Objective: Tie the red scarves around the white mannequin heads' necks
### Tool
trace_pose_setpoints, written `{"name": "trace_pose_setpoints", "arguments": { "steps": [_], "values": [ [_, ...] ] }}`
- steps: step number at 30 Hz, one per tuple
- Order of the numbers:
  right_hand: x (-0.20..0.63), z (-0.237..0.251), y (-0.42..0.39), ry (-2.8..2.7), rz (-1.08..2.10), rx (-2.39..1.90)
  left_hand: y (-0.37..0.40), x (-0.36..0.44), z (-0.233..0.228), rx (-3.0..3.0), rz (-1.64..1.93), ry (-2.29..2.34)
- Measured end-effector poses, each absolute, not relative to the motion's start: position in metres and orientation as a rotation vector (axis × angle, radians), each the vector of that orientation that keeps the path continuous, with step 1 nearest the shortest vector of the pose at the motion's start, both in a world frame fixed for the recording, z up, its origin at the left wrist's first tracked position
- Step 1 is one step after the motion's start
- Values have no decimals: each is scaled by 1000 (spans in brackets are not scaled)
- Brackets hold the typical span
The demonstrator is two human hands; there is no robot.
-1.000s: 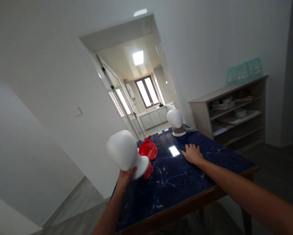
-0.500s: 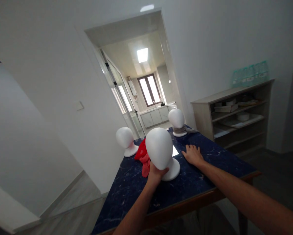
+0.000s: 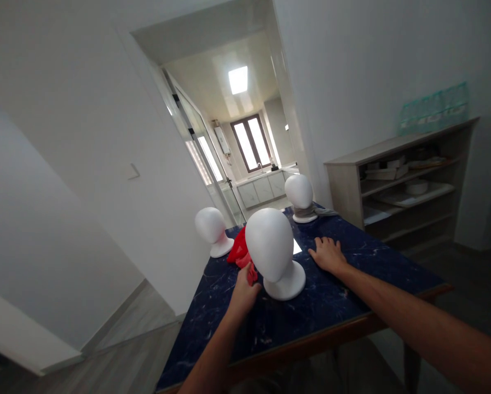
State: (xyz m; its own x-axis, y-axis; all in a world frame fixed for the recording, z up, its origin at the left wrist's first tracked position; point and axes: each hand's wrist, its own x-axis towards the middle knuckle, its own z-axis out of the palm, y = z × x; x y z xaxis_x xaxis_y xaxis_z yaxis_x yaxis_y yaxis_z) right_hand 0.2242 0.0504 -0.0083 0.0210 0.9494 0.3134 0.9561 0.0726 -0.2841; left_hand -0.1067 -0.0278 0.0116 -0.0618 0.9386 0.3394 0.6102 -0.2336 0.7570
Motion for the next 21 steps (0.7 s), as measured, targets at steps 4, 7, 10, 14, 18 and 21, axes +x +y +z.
{"name": "trace_pose_setpoints", "arguments": {
  "steps": [4, 7, 10, 14, 18, 21],
  "values": [
    [222, -7, 49, -1939, -43, -1918, 17, -140, 42, 2014, 1074, 2077],
    [223, -6, 50, -1942, -55, -1927, 53, -155, 57, 2131, 819, 2214],
    [223, -7, 50, -1937, -73, -1916, 77, -165, 59, 2124, 710, 2221],
    [222, -8, 52, -1926, -86, -1915, 92, -174, 54, 2048, 686, 2222],
    [222, -8, 53, -1927, -83, -1929, 98, -177, 64, 1921, 858, 2183],
    [222, -8, 52, -1937, -87, -1930, 97, -177, 85, 1825, 1095, 2099]
  ]
}}
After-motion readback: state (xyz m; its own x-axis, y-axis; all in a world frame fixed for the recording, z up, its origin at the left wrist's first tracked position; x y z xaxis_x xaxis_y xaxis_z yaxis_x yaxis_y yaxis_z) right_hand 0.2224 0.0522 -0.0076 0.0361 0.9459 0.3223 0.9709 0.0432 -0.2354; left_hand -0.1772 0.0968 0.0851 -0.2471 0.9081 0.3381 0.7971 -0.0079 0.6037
